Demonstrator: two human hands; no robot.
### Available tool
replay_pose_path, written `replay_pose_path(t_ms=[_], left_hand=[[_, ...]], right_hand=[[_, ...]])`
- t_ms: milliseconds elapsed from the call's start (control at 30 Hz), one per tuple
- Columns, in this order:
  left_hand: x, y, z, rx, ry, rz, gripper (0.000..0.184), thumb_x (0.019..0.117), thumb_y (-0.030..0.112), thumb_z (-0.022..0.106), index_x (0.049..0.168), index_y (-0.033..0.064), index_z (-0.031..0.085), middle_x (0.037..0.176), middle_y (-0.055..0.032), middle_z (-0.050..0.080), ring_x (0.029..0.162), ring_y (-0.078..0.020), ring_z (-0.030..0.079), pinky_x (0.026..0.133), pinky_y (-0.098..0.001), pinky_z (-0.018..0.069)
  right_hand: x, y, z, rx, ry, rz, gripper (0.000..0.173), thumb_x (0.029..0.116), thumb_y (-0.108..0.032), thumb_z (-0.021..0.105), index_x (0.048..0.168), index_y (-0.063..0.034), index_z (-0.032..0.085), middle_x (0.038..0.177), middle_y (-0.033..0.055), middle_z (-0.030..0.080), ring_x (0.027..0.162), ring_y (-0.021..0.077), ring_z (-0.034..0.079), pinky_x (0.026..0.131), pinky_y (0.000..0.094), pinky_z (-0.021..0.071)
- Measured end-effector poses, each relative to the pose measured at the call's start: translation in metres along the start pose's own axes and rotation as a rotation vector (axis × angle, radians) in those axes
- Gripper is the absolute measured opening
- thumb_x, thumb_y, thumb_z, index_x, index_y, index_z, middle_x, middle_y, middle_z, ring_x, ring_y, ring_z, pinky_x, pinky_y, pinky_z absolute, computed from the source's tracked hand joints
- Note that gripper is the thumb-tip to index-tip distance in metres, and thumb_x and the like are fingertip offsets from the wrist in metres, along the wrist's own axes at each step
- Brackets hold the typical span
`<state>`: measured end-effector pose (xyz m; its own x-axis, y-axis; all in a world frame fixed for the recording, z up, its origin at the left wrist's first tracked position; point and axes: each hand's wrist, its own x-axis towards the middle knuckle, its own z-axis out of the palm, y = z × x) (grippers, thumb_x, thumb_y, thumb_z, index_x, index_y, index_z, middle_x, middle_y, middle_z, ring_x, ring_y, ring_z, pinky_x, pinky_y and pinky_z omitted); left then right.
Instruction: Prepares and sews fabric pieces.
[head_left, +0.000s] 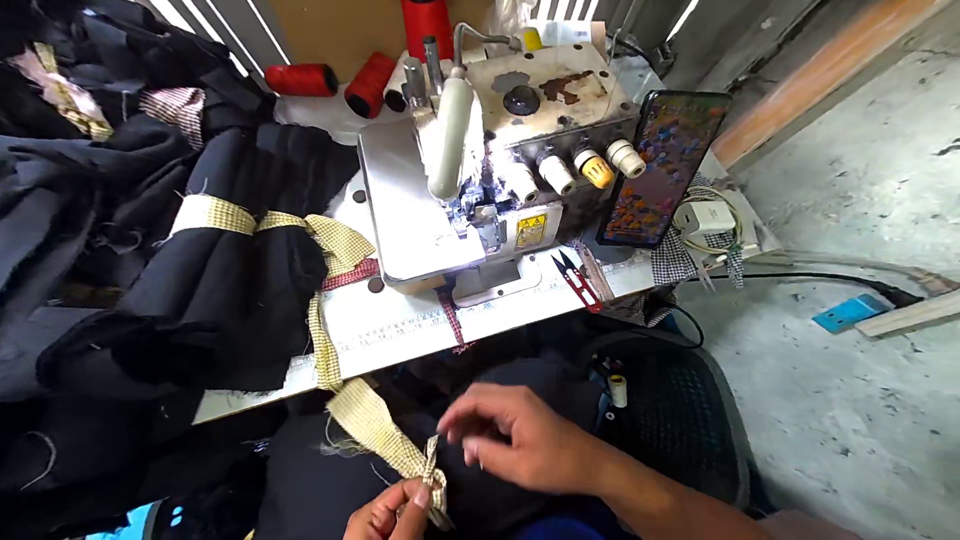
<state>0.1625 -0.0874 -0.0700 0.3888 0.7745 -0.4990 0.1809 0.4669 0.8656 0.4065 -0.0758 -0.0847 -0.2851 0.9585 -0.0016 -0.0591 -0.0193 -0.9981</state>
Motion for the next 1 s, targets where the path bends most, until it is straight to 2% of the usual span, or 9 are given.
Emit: replay_pose_path(t_ms=[100, 200, 300, 400, 467, 600, 667, 767, 1000], left_hand=[[-0.001, 0.001, 0.007, 0.080, 0.038, 0.068, 0.021, 0.1017, 0.004, 0.052, 0.096, 0.0080, 0.072, 0.068, 0.0091, 0.063, 0.057, 0.0016, 0.056, 0.055, -0.0181, 0.0489], [-0.003, -0.001, 0.011, 0.167, 0.085, 0.134, 0.018, 0.1005, 0.004, 0.055, 0.096, 0.0054, 0.072, 0.069, 0.0083, 0.066, 0.057, 0.0024, 0.057, 0.054, -0.0177, 0.0494], [-0.006, -0.002, 0.006, 0.167, 0.097, 0.154, 0.017, 0.1005, 0.004, 0.056, 0.097, 0.0050, 0.073, 0.069, 0.0078, 0.065, 0.056, 0.0019, 0.056, 0.053, -0.0174, 0.0482], [-0.004, -0.003, 0.004, 0.179, 0.068, 0.154, 0.017, 0.1007, 0.005, 0.056, 0.097, 0.0047, 0.073, 0.068, 0.0079, 0.065, 0.055, 0.0021, 0.056, 0.053, -0.0178, 0.0483], [-0.002, -0.004, 0.005, 0.210, 0.043, 0.162, 0.016, 0.1006, 0.005, 0.056, 0.098, 0.0041, 0.073, 0.068, 0.0072, 0.065, 0.056, 0.0019, 0.056, 0.054, -0.0186, 0.0484], [0.000, 0.000, -0.001, 0.321, -0.015, 0.210, 0.017, 0.1012, 0.009, 0.057, 0.099, 0.0039, 0.073, 0.073, 0.0047, 0.068, 0.061, 0.0017, 0.060, 0.056, -0.0184, 0.0509], [-0.001, -0.001, -0.005, 0.398, -0.042, 0.270, 0.019, 0.1017, 0.012, 0.058, 0.099, 0.0024, 0.074, 0.076, 0.0024, 0.070, 0.064, 0.0021, 0.061, 0.060, -0.0182, 0.0514], [-0.005, -0.004, -0.014, 0.433, -0.068, 0.325, 0.017, 0.1003, 0.014, 0.063, 0.101, 0.0016, 0.074, 0.083, -0.0009, 0.073, 0.071, 0.0009, 0.065, 0.066, -0.0183, 0.0553], [-0.016, -0.022, -0.029, 0.456, 0.041, 0.342, 0.016, 0.0965, 0.020, 0.070, 0.092, 0.0048, 0.073, 0.077, 0.0023, 0.073, 0.063, 0.0036, 0.062, 0.058, -0.0157, 0.0530]], right_hand=[[-0.015, 0.012, 0.028, -0.319, -0.102, 0.026, 0.039, 0.0906, -0.007, 0.074, 0.130, -0.0045, 0.070, 0.114, 0.0145, 0.067, 0.082, 0.0174, 0.066, 0.073, 0.0304, 0.0582], [-0.024, 0.032, 0.048, -0.389, 0.170, -0.138, 0.019, 0.0869, -0.006, 0.075, 0.105, -0.0074, 0.080, 0.095, 0.0065, 0.073, 0.085, 0.0112, 0.070, 0.074, 0.0246, 0.0590], [-0.028, 0.028, 0.040, -0.364, 0.179, -0.154, 0.007, 0.0892, -0.012, 0.074, 0.088, -0.0073, 0.079, 0.087, 0.0036, 0.071, 0.083, 0.0081, 0.067, 0.072, 0.0210, 0.0568], [-0.027, 0.014, 0.026, -0.261, 0.013, -0.139, 0.014, 0.0913, -0.014, 0.067, 0.082, -0.0042, 0.070, 0.109, 0.0103, 0.068, 0.110, 0.0191, 0.062, 0.094, 0.0315, 0.0526], [-0.026, 0.010, 0.023, -0.199, -0.034, -0.128, 0.014, 0.0936, -0.012, 0.062, 0.087, -0.0012, 0.069, 0.104, 0.0117, 0.071, 0.111, 0.0215, 0.065, 0.100, 0.0358, 0.0518], [-0.022, -0.008, 0.023, 0.194, -0.062, 0.142, 0.008, 0.1002, -0.009, 0.059, 0.105, -0.0037, 0.056, 0.066, -0.0007, 0.056, 0.055, 0.0031, 0.053, 0.053, 0.0199, 0.0458], [-0.021, -0.012, 0.017, 0.243, -0.127, 0.183, 0.017, 0.1004, -0.011, 0.062, 0.115, -0.0058, 0.054, 0.066, -0.0009, 0.057, 0.054, 0.0034, 0.054, 0.053, 0.0205, 0.0477], [-0.022, -0.017, 0.007, -0.163, -0.227, 0.057, 0.031, 0.0970, -0.022, 0.071, 0.121, -0.0042, 0.063, 0.068, 0.0043, 0.062, 0.056, 0.0105, 0.057, 0.053, 0.0276, 0.0485], [-0.023, -0.008, -0.008, -0.723, -0.033, -0.035, 0.025, 0.1035, -0.032, 0.059, 0.095, -0.0151, 0.074, 0.077, -0.0032, 0.071, 0.069, 0.0086, 0.068, 0.060, 0.0322, 0.0556]])
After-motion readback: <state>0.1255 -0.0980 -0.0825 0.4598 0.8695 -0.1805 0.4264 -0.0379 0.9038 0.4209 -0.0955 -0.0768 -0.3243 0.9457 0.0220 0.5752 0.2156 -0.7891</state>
